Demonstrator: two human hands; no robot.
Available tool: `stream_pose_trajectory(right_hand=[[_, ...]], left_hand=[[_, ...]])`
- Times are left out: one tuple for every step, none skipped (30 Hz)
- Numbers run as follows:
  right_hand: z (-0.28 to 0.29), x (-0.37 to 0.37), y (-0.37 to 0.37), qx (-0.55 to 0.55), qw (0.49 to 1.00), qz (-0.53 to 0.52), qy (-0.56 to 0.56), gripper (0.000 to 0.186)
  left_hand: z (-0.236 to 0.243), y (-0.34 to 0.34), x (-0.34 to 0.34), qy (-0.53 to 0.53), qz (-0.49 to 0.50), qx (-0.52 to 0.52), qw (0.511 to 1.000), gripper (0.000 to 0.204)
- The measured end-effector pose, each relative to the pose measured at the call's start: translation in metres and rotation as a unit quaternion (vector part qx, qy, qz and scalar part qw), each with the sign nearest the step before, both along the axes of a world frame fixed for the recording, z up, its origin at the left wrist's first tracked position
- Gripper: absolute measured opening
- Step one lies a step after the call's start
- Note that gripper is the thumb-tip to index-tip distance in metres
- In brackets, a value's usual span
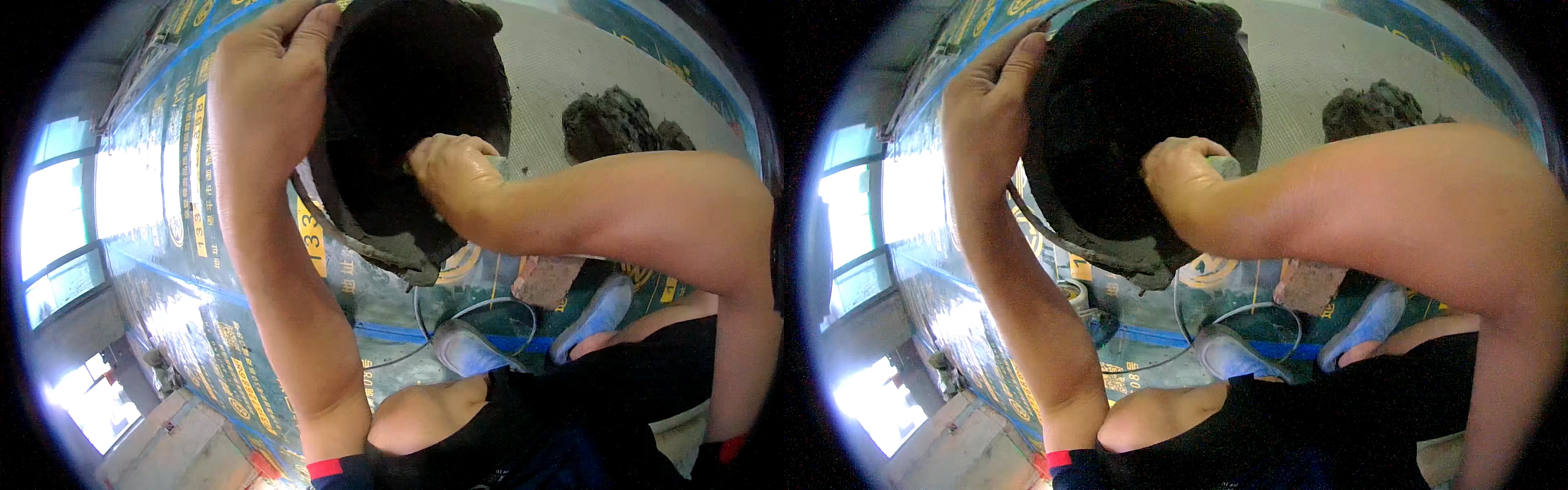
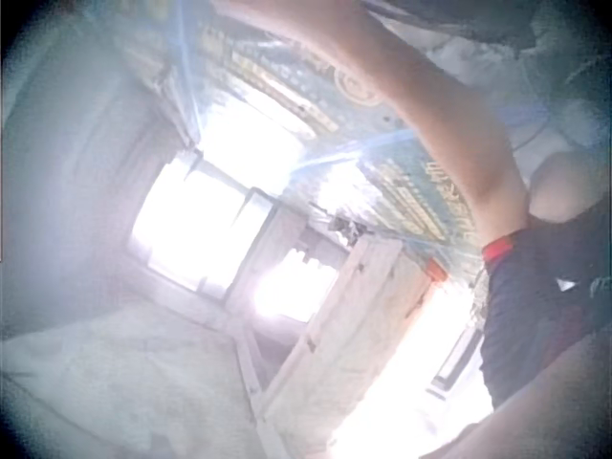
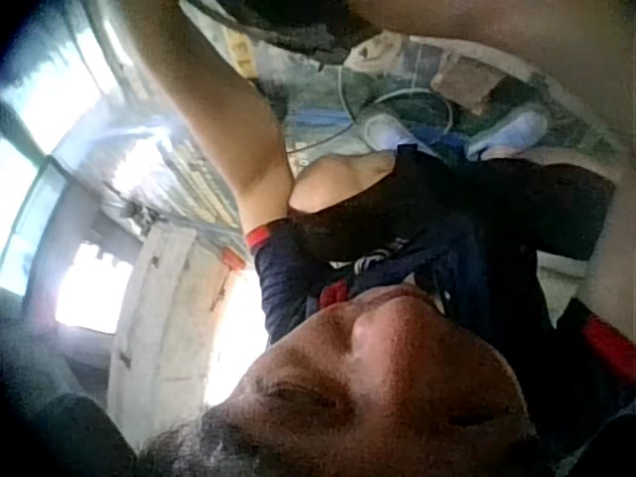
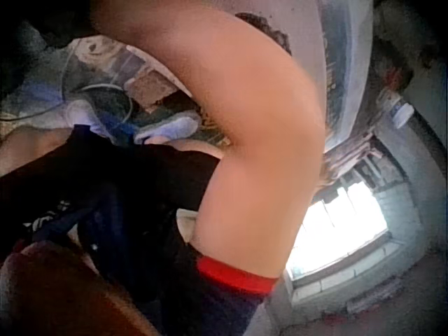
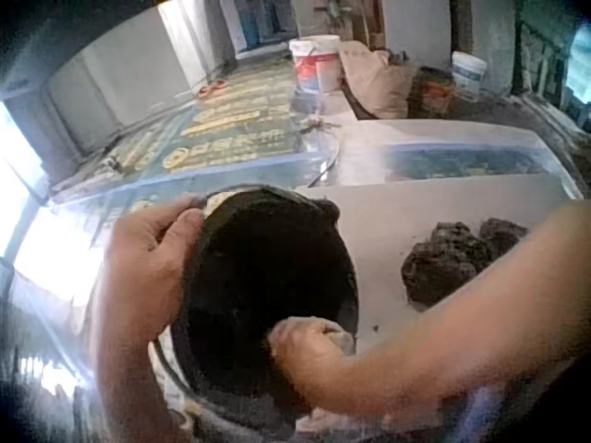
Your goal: The person uses a trowel to scoop mortar from a bucket and spread it onto the back of a large tile positioned on the floor.
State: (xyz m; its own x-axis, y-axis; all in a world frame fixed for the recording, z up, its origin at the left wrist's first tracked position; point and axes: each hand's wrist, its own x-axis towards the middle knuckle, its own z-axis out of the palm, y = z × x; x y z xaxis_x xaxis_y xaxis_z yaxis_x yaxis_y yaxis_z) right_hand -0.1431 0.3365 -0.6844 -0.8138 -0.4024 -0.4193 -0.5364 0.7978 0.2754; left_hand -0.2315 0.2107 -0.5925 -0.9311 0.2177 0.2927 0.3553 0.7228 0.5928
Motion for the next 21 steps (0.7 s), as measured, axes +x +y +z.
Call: stream_pose_trajectory(right_hand=[[-0.006,0.007,0.01,0.02,0.999,-0.011,0.03,0.04],[-0.017,0.003,0.016,0.028,1.0,-0.002,-0.013,0.042],[-0.029,-0.007,0.022,0.037,0.998,0.007,-0.056,0.043],[-0.038,-0.011,0.027,0.059,0.997,-0.006,-0.039,0.042],[-0.047,-0.013,0.032,0.087,0.995,0.008,-0.055,0.042],[-0.043,-0.022,0.033,0.058,0.991,0.002,-0.121,0.041],[-0.04,-0.03,0.034,0.029,0.982,-0.003,-0.187,0.04],[-0.027,-0.037,0.031,0.022,0.976,0.02,-0.217,0.039],[-0.008,-0.045,0.023,0.015,0.969,0.042,-0.244,0.039],[0.005,-0.054,0.016,0.01,0.96,0.063,-0.272,0.038],[0.021,-0.068,0.016,0.093,0.929,0.056,-0.354,0.033],[0.038,-0.072,0.027,0.122,0.925,0.136,-0.333,0.032],[0.043,-0.072,0.014,0.126,0.905,0.254,-0.316,0.032],[0.051,-0.064,0.022,0.042,0.948,0.162,-0.272,0.03],[0.058,-0.051,0.031,-0.039,0.973,0.065,-0.219,0.029],[0.054,-0.047,0.025,-0.144,0.975,-0.006,-0.168,0.028],[0.038,-0.047,0.016,-0.263,0.956,0.005,-0.127,0.023],[0.028,-0.044,0.009,-0.253,0.961,0.024,-0.107,0.024],[0.018,-0.04,0.007,-0.237,0.967,0.036,-0.084,0.024],[0.004,-0.037,0.007,-0.194,0.971,-0.003,-0.14,0.025],[-0.011,-0.034,0.008,-0.15,0.968,-0.041,-0.195,0.025]], left_hand=[[0.002,0.003,-0.001,-0.005,-0.013,0.018,1.0,0.033],[0.003,0.0,-0.003,-0.012,-0.017,0.025,0.999,0.033],[0.003,-0.004,-0.003,-0.019,-0.022,0.033,0.999,0.033],[-0.002,-0.008,-0.003,-0.017,-0.007,0.046,0.999,0.034],[-0.005,-0.01,-0.002,-0.03,-0.022,0.063,0.997,0.034],[-0.005,-0.013,-0.001,-0.04,-0.031,0.076,0.996,0.034],[-0.005,-0.018,0.0,-0.051,-0.04,0.088,0.994,0.035],[-0.004,-0.026,0.002,-0.04,-0.034,0.081,0.995,0.035],[-0.001,-0.037,0.003,-0.027,-0.028,0.074,0.996,0.035],[-0.001,-0.045,0.003,-0.015,-0.024,0.07,0.997,0.035],[0.0,-0.041,0.001,-0.021,-0.021,0.097,0.995,0.035],[0.0,-0.037,-0.001,-0.028,-0.019,0.125,0.992,0.036],[-0.002,-0.051,0.004,-0.049,0.016,0.121,0.991,0.036],[-0.003,-0.042,0.002,-0.052,-0.012,0.153,0.987,0.035],[-0.005,-0.034,-0.001,-0.038,-0.034,0.16,0.986,0.035],[-0.005,-0.041,0.0,-0.028,-0.032,0.139,0.989,0.035],[-0.005,-0.047,0.001,-0.018,-0.031,0.119,0.992,0.035],[-0.004,-0.045,0.002,-0.026,-0.031,0.112,0.993,0.034],[-0.001,-0.035,0.002,-0.032,-0.039,0.112,0.992,0.033],[-0.002,-0.026,0.002,-0.043,-0.045,0.111,0.992,0.032],[-0.001,-0.015,0.007,-0.03,-0.043,0.115,0.992,0.031]])
